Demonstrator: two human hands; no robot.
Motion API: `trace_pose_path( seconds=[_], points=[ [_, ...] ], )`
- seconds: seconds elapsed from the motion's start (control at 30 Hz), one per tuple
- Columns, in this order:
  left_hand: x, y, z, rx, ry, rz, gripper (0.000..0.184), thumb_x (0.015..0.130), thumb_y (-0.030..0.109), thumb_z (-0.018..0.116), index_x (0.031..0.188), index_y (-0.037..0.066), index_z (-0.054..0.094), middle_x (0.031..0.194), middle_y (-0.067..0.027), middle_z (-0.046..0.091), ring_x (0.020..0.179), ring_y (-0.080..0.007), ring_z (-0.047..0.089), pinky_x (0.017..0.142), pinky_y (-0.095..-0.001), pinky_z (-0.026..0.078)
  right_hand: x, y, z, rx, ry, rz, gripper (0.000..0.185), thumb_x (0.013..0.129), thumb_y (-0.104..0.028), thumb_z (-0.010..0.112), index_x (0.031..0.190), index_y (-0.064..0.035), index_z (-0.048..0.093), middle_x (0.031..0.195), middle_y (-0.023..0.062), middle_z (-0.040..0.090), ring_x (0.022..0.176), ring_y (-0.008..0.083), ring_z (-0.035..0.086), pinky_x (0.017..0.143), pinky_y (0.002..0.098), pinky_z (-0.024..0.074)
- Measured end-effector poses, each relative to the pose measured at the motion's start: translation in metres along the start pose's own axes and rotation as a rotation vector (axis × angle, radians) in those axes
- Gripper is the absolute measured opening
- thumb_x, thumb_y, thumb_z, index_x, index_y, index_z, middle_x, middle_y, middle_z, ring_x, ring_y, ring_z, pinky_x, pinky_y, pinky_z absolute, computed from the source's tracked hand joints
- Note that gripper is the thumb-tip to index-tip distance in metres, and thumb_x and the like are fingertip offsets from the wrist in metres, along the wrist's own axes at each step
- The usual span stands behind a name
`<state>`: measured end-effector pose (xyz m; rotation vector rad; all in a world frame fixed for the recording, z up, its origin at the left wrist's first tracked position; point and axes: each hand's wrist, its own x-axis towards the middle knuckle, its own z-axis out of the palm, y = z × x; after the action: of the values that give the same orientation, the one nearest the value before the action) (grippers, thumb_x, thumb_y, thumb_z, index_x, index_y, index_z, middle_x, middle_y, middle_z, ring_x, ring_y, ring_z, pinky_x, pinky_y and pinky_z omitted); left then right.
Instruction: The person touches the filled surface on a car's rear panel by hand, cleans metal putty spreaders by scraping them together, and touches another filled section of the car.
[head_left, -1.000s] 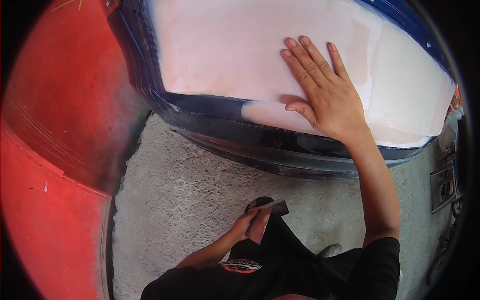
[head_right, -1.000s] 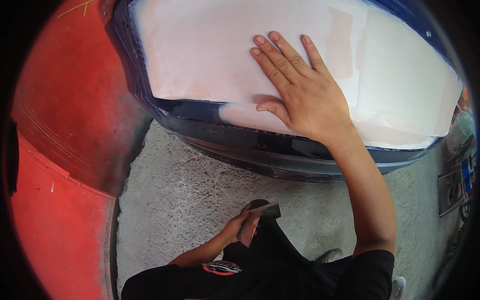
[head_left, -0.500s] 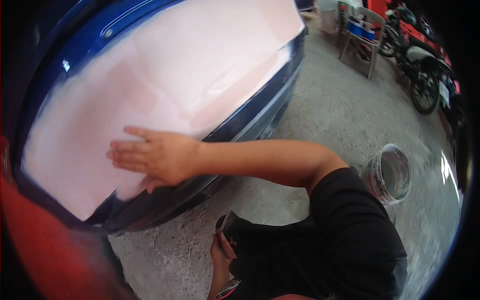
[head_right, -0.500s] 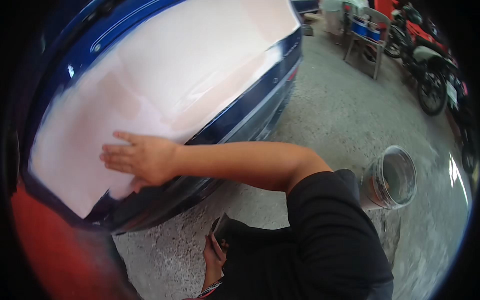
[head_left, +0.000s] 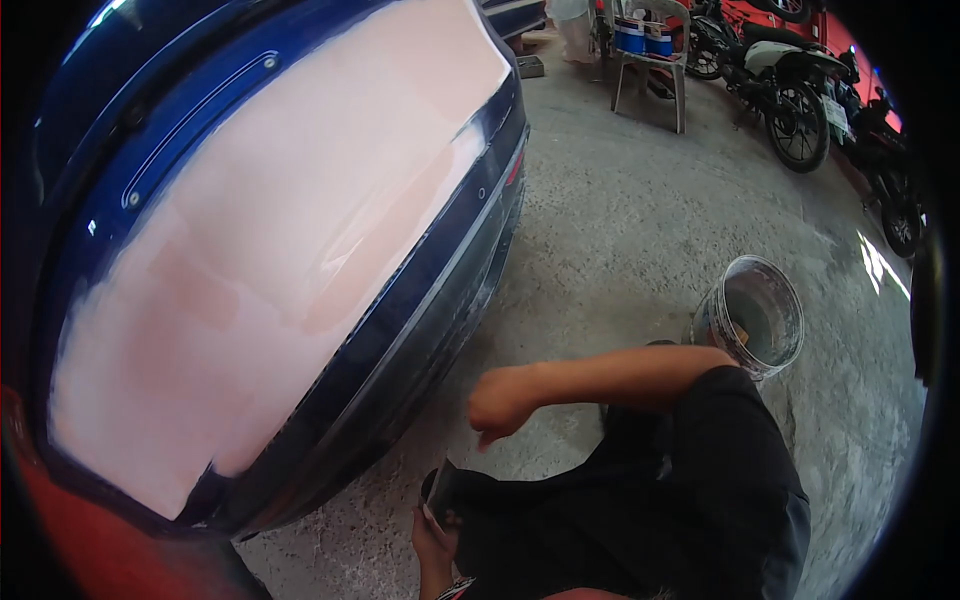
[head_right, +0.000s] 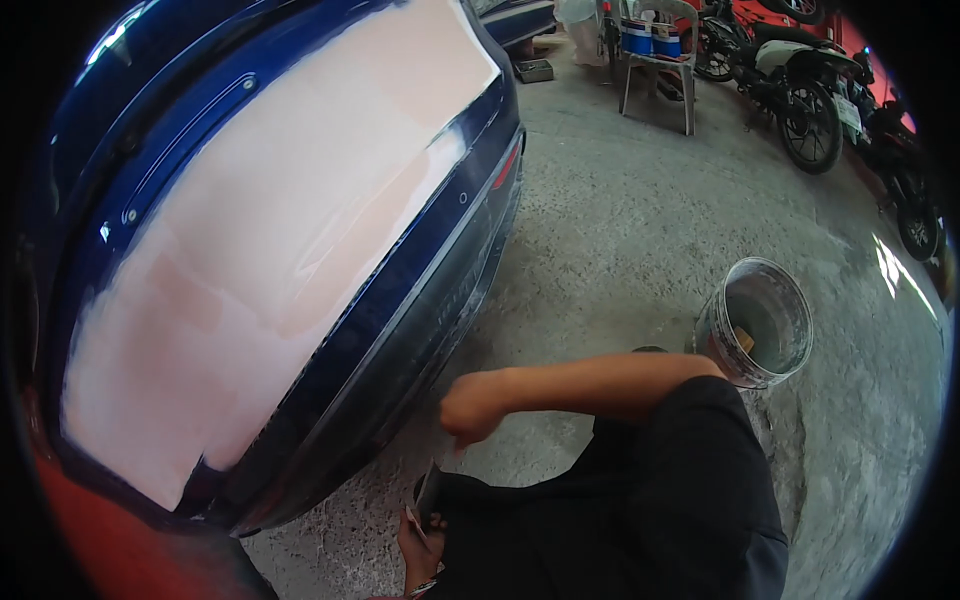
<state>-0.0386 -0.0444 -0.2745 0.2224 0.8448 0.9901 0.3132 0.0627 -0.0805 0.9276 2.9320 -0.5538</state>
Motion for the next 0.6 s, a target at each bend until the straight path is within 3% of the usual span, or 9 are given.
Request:
trace_pose_path(
  seconds=[0.1, 0.2, 0.3, 0.4, 0.5, 0.6],
  points=[
    [0.001, 0.002, 0.044, 0.13, 0.151, 0.016, 0.037, 0.105, 0.047, 0.045, 0.094, 0.014, 0.059, 0.095, -0.0063, 0.062, 0.082, -0.0263, 0.054, 0.075, -0.0437, 0.045, -0.016, 0.023, 0.029, 0.066, -0.1, 0.064, 0.034, 0.089, -0.037, 0.065, 0.084, -0.0039, 0.072, 0.082, 0.0202, 0.069, 0.084, 0.0424, 0.067, 0.07, 0.0518, 0.0525],
    [0.024, -0.003, 0.058, 0.219, 0.101, 0.008, 0.04, 0.105, 0.047, 0.045, 0.099, 0.011, 0.06, 0.092, -0.0092, 0.063, 0.079, -0.0267, 0.058, 0.073, -0.0453, 0.048, -0.019, 0.03, 0.029, 0.103, -0.041, 0.136, 0.018, 0.083, -0.017, 0.065, 0.094, -0.0042, 0.07, 0.086, 0.019, 0.069, 0.086, 0.0424, 0.067, 0.071, 0.052, 0.0516],
    [0.055, -0.012, 0.053, 0.292, 0.031, -0.094, 0.043, 0.105, 0.046, 0.045, 0.109, 0.006, 0.06, 0.092, -0.0125, 0.064, 0.076, -0.027, 0.062, 0.071, -0.0462, 0.051, -0.024, 0.027, 0.017, 0.219, 0.037, 0.16, 0.028, 0.077, -0.004, 0.06, 0.104, -0.0042, 0.066, 0.086, 0.0186, 0.069, 0.084, 0.0434, 0.066, 0.072, 0.0523, 0.0506],
    [0.058, -0.016, 0.062, 0.375, 0.017, -0.116, 0.047, 0.104, 0.047, 0.045, 0.116, 0.003, 0.059, 0.092, -0.014, 0.066, 0.076, -0.0267, 0.063, 0.071, -0.0459, 0.054, -0.03, 0.02, 0.017, 0.37, 0.127, 0.147, 0.038, 0.074, 0.0, 0.06, 0.112, -0.0044, 0.061, 0.092, 0.0192, 0.069, 0.088, 0.0424, 0.066, 0.074, 0.0516, 0.0509],
    [0.064, -0.018, 0.057, 0.316, 0.002, -0.139, 0.048, 0.104, 0.047, 0.045, 0.117, 0.003, 0.058, 0.091, -0.0138, 0.066, 0.076, -0.0269, 0.063, 0.071, -0.0468, 0.055, -0.028, 0.031, 0.039, 0.233, -0.04, -0.023, 0.043, 0.074, 0.001, 0.06, 0.117, -0.0047, 0.061, 0.103, 0.0208, 0.069, 0.099, 0.0404, 0.066, 0.078, 0.0511, 0.0517],
    [0.067, -0.021, 0.061, 0.322, 0.015, -0.135, 0.048, 0.104, 0.048, 0.045, 0.115, 0.003, 0.059, 0.092, -0.0138, 0.066, 0.076, -0.027, 0.063, 0.071, -0.0473, 0.055, -0.03, 0.038, 0.046, 0.215, -0.31, 0.021, 0.049, 0.077, -0.006, 0.067, 0.125, -0.006, 0.061, 0.112, 0.0201, 0.069, 0.108, 0.0391, 0.065, 0.085, 0.0496, 0.0524]
  ],
)
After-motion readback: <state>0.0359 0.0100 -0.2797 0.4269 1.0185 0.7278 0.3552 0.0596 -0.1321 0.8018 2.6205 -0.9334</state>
